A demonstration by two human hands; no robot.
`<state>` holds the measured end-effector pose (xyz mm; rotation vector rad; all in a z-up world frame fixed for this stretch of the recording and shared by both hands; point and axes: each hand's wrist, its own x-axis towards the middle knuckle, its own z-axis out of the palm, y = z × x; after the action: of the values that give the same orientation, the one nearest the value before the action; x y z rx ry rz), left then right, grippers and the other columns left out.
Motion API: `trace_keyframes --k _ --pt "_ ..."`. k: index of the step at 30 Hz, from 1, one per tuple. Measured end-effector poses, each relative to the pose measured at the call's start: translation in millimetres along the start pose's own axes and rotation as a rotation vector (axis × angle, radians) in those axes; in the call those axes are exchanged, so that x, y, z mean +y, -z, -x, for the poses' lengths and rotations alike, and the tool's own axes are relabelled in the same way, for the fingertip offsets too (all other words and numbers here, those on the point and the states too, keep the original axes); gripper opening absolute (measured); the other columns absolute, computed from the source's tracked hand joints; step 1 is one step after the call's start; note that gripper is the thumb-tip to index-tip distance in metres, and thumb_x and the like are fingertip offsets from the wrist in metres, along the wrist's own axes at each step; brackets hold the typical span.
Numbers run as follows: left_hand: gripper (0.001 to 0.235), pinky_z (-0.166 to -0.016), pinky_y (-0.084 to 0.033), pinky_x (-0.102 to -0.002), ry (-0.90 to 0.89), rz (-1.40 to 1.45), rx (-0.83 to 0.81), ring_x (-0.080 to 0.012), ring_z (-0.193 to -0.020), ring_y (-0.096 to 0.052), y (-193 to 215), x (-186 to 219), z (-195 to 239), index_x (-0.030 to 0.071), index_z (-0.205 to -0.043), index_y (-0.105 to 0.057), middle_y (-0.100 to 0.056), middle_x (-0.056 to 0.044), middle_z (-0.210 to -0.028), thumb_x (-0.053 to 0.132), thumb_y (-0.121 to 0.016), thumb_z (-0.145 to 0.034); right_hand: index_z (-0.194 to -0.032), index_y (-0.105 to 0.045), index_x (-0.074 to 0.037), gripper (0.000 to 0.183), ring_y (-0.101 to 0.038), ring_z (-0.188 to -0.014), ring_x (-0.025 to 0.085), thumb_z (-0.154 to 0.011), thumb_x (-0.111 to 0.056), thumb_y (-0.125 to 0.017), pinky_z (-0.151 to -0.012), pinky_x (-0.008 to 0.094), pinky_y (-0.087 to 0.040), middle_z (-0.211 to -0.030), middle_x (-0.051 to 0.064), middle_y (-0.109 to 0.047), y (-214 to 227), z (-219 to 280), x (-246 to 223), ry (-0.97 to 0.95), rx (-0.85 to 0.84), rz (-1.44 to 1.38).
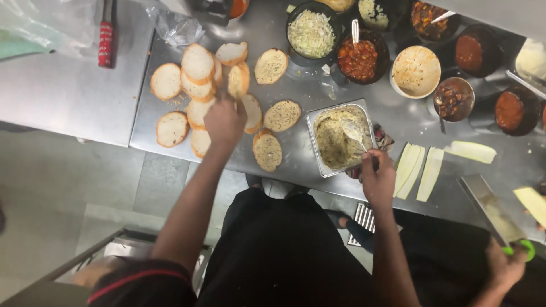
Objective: The person holds bread slices in one hand and uses a spoon to scoop a pale spread from a metal container, spreading it over the surface of each slice and setting the finished slices on the counter. Other workers nearby slice zucchini and handle cheese on the same stainless steel prep table.
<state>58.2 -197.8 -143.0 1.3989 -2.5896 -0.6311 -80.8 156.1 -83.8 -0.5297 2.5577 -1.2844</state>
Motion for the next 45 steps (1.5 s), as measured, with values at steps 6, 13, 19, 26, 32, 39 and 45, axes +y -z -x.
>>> trace_keyframes --k 6,13,19,26,32,39,45 --pt "0.048 -0.065 -0.058 -0.052 -0.065 -0.037 0.095 -0.0382 -0.082 -0.070 -24 -2 29 0.001 -0.107 -0.051 -0.066 -0.019 -0.095 0.040 -0.073 -0.089 -0.116 -0.060 -0.004 0.019 -0.068 -0.062 0.031 -0.104 -0.017 -0.065 -0.059 0.043 -0.049 -0.074 0.017 -0.069 1 -11 -18 -0.006 0.028 0.350" --pt "0.064 -0.070 -0.058 -0.053 0.047 -0.072 0.074 -0.0385 -0.100 -0.067 -38 6 31 0.000 -0.108 -0.050 -0.057 -0.019 -0.109 0.051 -0.078 -0.082 -0.111 -0.068 -0.013 0.017 -0.070 -0.079 0.041 -0.097 -0.019 -0.061 -0.072 0.054 -0.053 -0.098 0.018 -0.072 3 -26 -40 0.191 -0.242 0.755" --pt "0.082 -0.079 -0.058 -0.054 0.211 -0.013 0.110 -0.0431 -0.108 -0.062 -59 10 19 -0.001 -0.107 -0.049 -0.054 -0.022 -0.115 0.060 -0.088 -0.069 -0.111 -0.074 -0.022 0.027 -0.075 -0.088 0.032 -0.094 -0.016 -0.055 -0.082 0.049 -0.055 -0.098 0.014 -0.075 0 -41 -27 0.017 -0.661 0.869" --pt "0.051 -0.076 -0.060 -0.044 0.396 0.658 0.084 -0.0316 -0.095 -0.069 -92 -37 4 0.000 -0.108 -0.058 -0.066 -0.014 -0.105 0.024 -0.084 -0.072 -0.097 -0.080 -0.007 0.028 -0.059 -0.070 0.016 -0.100 -0.024 -0.058 -0.064 0.033 -0.045 -0.078 0.004 -0.066 41 -64 32 0.028 -0.834 0.075" --pt "0.030 -0.069 -0.058 -0.035 0.504 1.317 0.076 -0.0235 -0.089 -0.070 -15 29 82 0.001 -0.116 -0.057 -0.068 -0.011 -0.103 0.009 -0.063 -0.087 -0.099 -0.074 -0.002 0.037 -0.031 -0.057 0.005 -0.105 -0.031 -0.053 -0.052 0.025 -0.028 -0.063 -0.008 -0.036 64 -46 44 -0.407 -0.820 -0.407" --pt "0.035 -0.087 -0.058 -0.041 0.500 1.639 -0.270 -0.0224 -0.108 -0.068 8 140 133 0.006 -0.128 -0.051 -0.066 -0.010 -0.118 0.016 -0.049 -0.094 -0.111 -0.072 -0.005 0.033 -0.039 -0.063 0.006 -0.109 -0.029 -0.050 -0.057 0.025 -0.033 -0.070 -0.004 -0.042 64 -30 -5 -0.009 -0.632 -0.376" --pt "0.038 -0.098 -0.055 -0.035 0.378 1.721 -0.482 -0.0210 -0.118 -0.067 35 182 140 -0.001 -0.133 -0.058 -0.068 -0.012 -0.128 0.021 -0.047 -0.103 -0.114 -0.063 -0.001 0.020 -0.062 -0.088 0.015 -0.107 -0.019 -0.058 -0.077 0.031 -0.050 -0.100 0.010 -0.067 70 -43 -30 0.492 -0.384 -0.073"
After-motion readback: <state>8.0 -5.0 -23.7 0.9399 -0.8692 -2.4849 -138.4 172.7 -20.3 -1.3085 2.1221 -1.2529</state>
